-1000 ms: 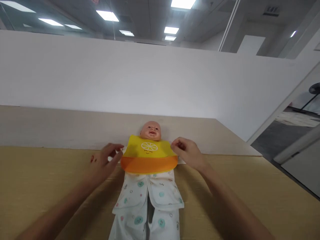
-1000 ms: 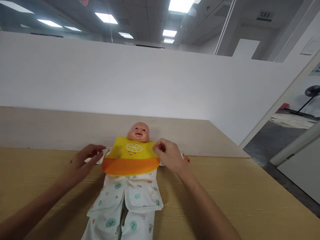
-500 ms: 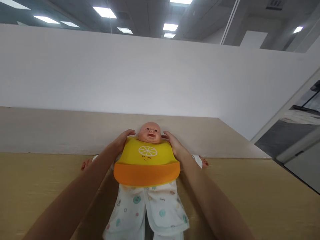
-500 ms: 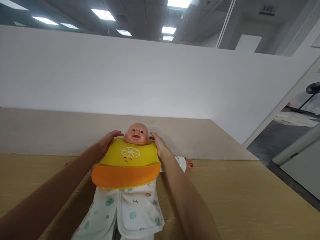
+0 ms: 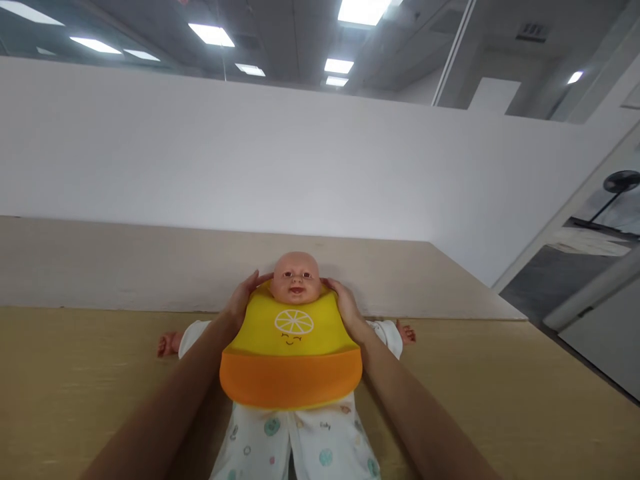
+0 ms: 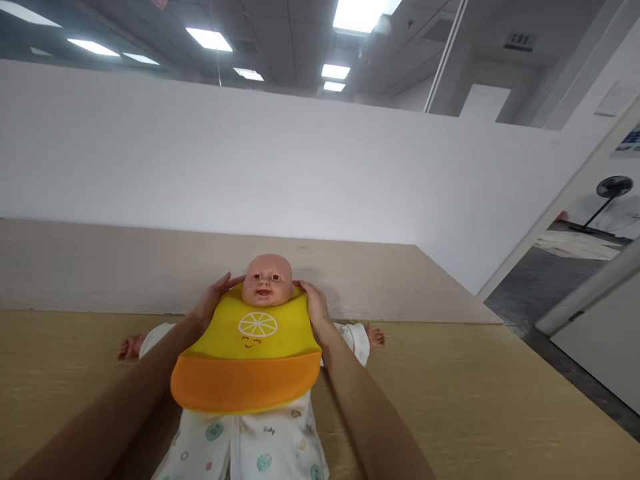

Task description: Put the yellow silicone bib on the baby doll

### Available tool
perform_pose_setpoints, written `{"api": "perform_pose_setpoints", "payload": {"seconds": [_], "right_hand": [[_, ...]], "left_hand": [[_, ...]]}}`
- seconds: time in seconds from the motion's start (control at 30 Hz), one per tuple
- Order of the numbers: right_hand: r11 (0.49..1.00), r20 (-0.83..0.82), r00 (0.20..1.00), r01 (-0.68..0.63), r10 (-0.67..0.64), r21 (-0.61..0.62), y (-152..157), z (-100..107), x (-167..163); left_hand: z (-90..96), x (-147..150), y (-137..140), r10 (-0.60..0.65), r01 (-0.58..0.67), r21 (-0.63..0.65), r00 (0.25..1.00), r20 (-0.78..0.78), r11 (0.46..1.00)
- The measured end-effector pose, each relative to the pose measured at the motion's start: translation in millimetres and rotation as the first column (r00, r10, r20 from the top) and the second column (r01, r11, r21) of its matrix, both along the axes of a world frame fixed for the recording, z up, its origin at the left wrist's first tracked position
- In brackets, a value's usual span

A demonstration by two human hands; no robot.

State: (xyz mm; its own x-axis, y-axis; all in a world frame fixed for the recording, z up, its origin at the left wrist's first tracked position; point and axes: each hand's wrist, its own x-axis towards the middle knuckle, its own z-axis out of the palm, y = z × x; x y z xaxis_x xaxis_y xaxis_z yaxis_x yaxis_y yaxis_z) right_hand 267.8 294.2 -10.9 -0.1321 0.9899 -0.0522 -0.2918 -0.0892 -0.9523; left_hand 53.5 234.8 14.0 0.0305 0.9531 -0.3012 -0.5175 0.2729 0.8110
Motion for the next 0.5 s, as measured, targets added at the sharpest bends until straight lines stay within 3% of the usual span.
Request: {"api": "perform_pose_setpoints", "payload": {"seconds": [0.17,0.33,0.5], "right_hand": [[0.995,0.013,0.999,0.050,-0.051,0.083,-42,1,9],[0.996,-0.048,0.997,0.067,-0.064,0.065,-92,4,19],[1.000,-0.151,0.988,0.019,-0.016,0.017,-135,0,28]], "left_hand": [[2.0,13,-40,-0.058,0.058,-0.003,0.991,0.123,0.998],[1.3,22,-84,-0.029,0.021,0.090,0.996,0.081,0.996],[-5.0,27,-125,-0.079,0.074,0.131,0.996,0.030,0.989]]}}
